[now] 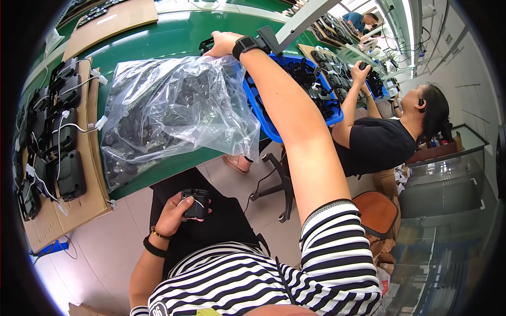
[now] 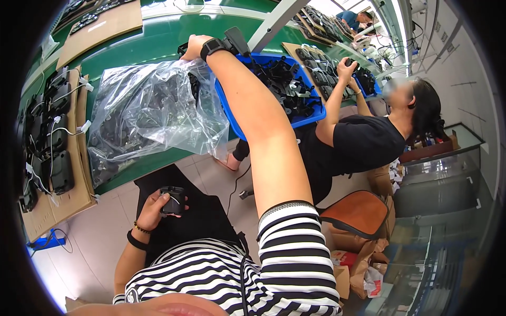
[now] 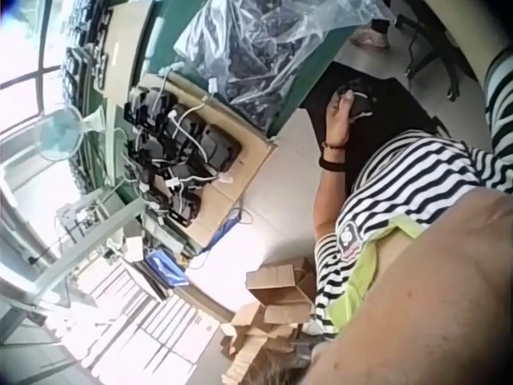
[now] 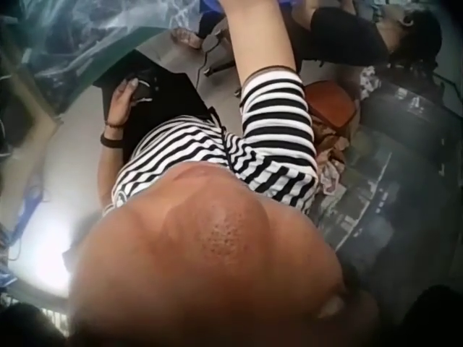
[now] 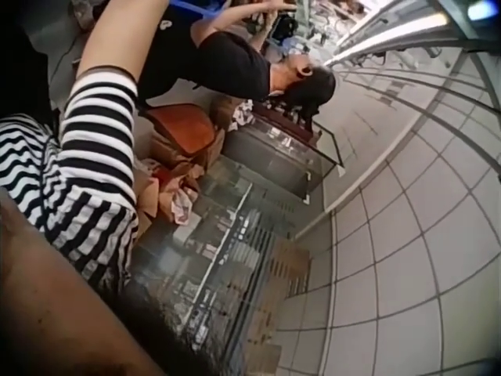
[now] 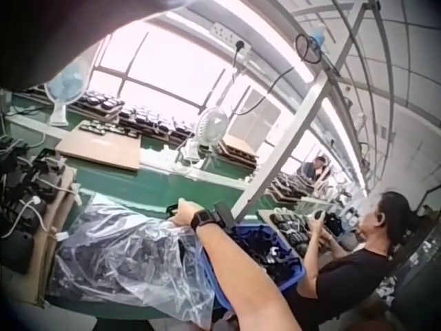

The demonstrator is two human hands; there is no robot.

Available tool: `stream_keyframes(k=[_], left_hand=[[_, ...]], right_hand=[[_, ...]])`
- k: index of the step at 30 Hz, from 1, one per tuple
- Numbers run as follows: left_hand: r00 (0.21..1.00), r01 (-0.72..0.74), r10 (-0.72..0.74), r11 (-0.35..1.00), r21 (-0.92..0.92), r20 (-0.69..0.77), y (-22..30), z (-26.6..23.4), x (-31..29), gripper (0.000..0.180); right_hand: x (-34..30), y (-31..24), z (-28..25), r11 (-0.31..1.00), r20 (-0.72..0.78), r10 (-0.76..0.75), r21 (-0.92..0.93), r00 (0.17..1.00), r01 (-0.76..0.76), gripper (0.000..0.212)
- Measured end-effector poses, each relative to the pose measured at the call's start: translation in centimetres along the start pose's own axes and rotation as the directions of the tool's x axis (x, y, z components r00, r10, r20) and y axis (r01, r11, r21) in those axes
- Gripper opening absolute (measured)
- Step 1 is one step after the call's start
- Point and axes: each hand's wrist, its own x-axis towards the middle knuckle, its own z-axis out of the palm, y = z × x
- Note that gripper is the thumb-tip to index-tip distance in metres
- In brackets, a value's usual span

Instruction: The person picks up a black plastic housing, inserts a wire through a hole, and presses a small component into the casing. They then pick up a second component from a plastic bag, press it into the housing, and place the completed assembly onto a cardboard sheet.

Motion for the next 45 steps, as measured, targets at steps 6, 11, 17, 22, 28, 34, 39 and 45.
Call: stream_keyframes(k=[6,11,17,22,28,34,39,45], left_hand=[[0.999,0.030,-0.029,0.998,-0.051,0.025,0.8,0.2,0.4,0.040],[0.999,0.032,-0.031,0.998,-0.061,0.023,0.7,0.1,0.2,0.039],[0.999,0.012,-0.011,1.000,-0.020,0.037,0.1,-0.4,0.2,0.044],[1.000,0.010,-0.010,1.000,-0.007,0.027,0.0,-0.4,0.0,0.044],[0.999,0.020,-0.019,1.000,-0.010,0.028,0.3,0.0,0.1,0.045],[0.998,0.020,-0.019,1.000,-0.024,0.052,-0.3,-0.8,0.0,0.047],[0.997,0.026,-0.023,0.999,-0.046,0.068,-0.3,-0.9,0.4,0.046],[0.997,0.049,-0.045,0.997,-0.061,0.066,-1.0,-1.3,0.7,0.044]], right_hand=[[0.8,0.0,1.2,1.000,-0.010,0.018,-0.024,1.000,-0.018,0.098],[0.5,-0.4,1.8,0.998,-0.025,0.014,-0.068,1.000,-0.016,0.098],[0.6,-0.5,1.8,0.997,-0.031,0.018,-0.075,0.999,-0.020,0.097],[0.5,-0.2,1.7,0.996,-0.017,-0.001,-0.084,1.000,-0.001,0.099],[1.3,1.2,1.7,0.996,-0.006,-0.058,-0.072,0.998,0.057,0.102],[1.3,1.3,-0.5,0.972,0.006,-0.021,0.233,1.000,0.019,0.094],[5.8,3.5,-2.2,0.912,-0.099,0.155,0.397,0.983,-0.104,0.092],[10.5,4.9,-1.8,0.824,0.052,0.286,0.497,0.957,-0.273,0.077]])
